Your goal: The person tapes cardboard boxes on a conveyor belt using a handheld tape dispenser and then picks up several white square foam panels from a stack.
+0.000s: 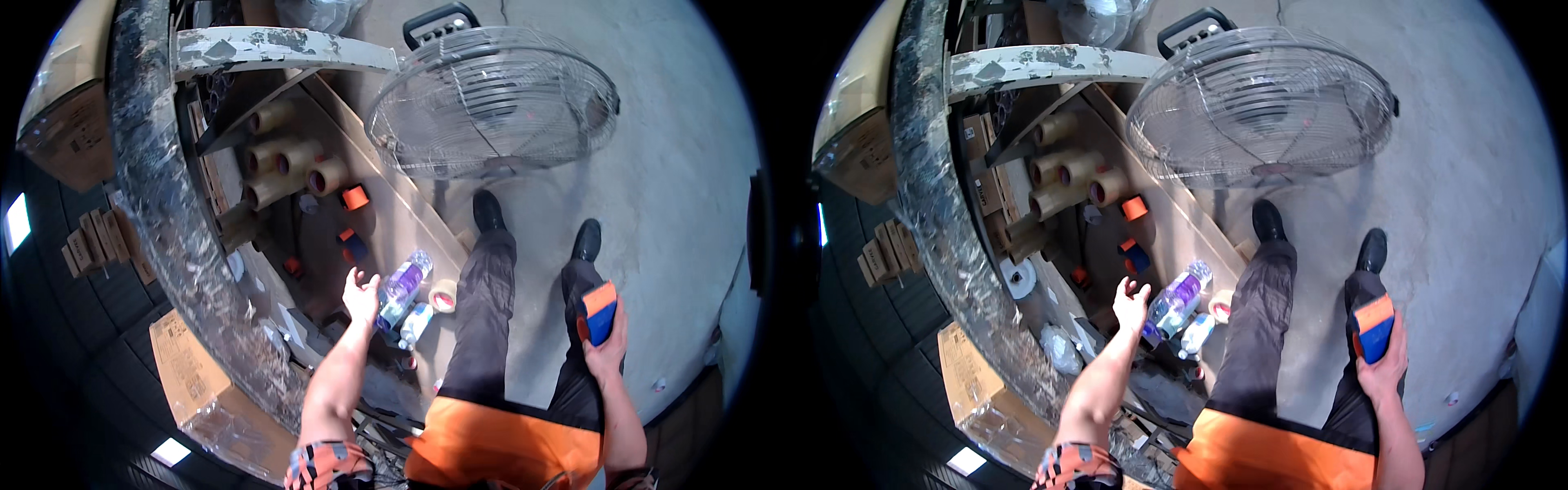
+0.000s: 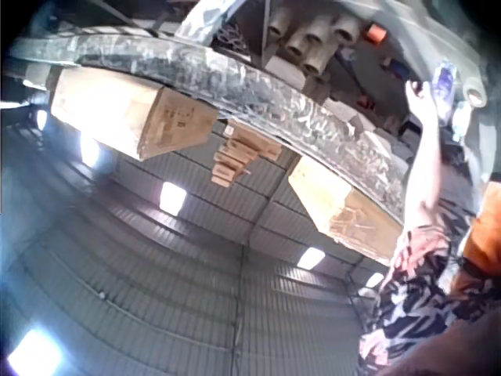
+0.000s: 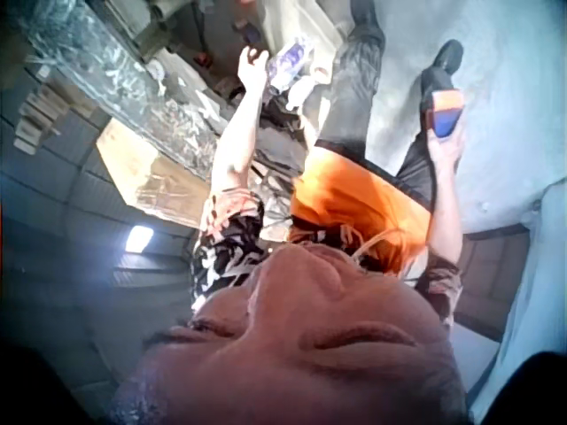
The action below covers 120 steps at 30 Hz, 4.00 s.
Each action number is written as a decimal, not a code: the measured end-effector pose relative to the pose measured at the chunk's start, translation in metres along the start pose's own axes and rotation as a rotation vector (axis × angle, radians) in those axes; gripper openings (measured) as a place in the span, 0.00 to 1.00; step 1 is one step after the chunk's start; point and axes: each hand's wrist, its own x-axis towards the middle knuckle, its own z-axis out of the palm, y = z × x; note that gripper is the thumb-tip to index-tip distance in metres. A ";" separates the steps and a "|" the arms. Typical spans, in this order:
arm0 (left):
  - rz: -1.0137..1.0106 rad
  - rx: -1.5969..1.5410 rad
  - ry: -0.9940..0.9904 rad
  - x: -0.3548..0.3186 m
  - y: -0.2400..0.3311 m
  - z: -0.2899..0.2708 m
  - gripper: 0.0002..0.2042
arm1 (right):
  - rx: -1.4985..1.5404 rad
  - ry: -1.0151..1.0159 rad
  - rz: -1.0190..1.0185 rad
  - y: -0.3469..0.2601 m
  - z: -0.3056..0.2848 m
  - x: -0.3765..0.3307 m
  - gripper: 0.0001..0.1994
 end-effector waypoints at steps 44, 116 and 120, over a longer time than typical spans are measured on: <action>-0.009 0.737 0.578 0.309 0.011 -0.052 0.16 | -0.162 -0.310 -0.088 -0.110 0.057 0.065 0.46; -1.306 0.087 1.548 -1.329 -0.652 0.012 0.26 | -0.439 -2.758 -0.155 0.546 0.065 -1.128 0.45; -1.224 0.012 1.528 -1.341 -0.743 0.006 0.25 | -0.411 -2.701 -0.422 0.564 0.128 -1.190 0.44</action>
